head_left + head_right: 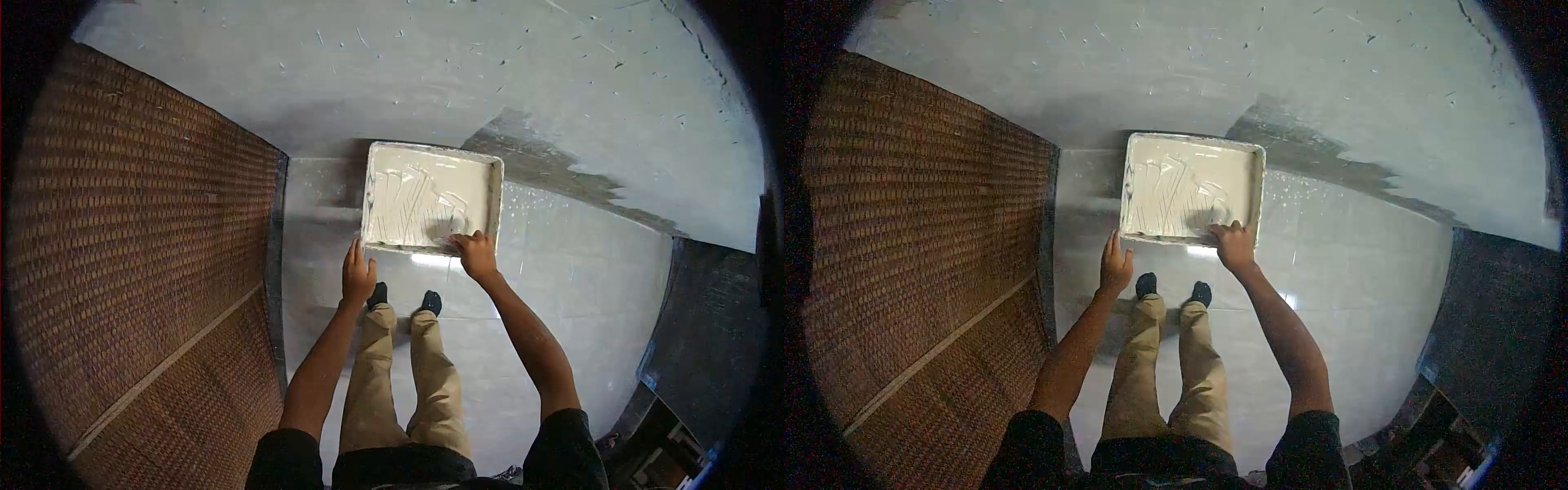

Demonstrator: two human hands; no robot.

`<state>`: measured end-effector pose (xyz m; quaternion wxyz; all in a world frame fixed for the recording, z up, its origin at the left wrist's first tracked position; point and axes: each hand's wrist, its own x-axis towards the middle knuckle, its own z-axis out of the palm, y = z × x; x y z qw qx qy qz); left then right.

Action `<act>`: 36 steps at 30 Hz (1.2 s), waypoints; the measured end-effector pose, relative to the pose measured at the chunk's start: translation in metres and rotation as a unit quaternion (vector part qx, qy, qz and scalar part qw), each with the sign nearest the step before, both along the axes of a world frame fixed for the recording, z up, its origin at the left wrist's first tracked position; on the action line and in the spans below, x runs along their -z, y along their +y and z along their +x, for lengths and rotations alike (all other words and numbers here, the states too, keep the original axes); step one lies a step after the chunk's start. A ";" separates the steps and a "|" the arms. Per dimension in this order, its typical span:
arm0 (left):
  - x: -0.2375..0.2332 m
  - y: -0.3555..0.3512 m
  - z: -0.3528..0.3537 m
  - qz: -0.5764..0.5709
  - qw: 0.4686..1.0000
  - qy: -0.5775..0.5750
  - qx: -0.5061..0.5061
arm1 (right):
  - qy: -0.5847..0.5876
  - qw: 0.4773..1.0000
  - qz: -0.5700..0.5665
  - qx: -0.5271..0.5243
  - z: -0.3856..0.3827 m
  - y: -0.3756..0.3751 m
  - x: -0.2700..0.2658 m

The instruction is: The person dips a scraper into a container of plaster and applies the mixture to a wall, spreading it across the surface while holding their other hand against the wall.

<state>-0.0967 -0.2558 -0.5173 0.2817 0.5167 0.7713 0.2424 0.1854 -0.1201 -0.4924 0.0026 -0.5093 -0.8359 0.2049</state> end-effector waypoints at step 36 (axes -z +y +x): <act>-0.036 -0.029 -0.020 -0.059 0.998 -0.028 -0.009 | 0.111 0.973 -0.199 0.035 0.021 0.085 0.002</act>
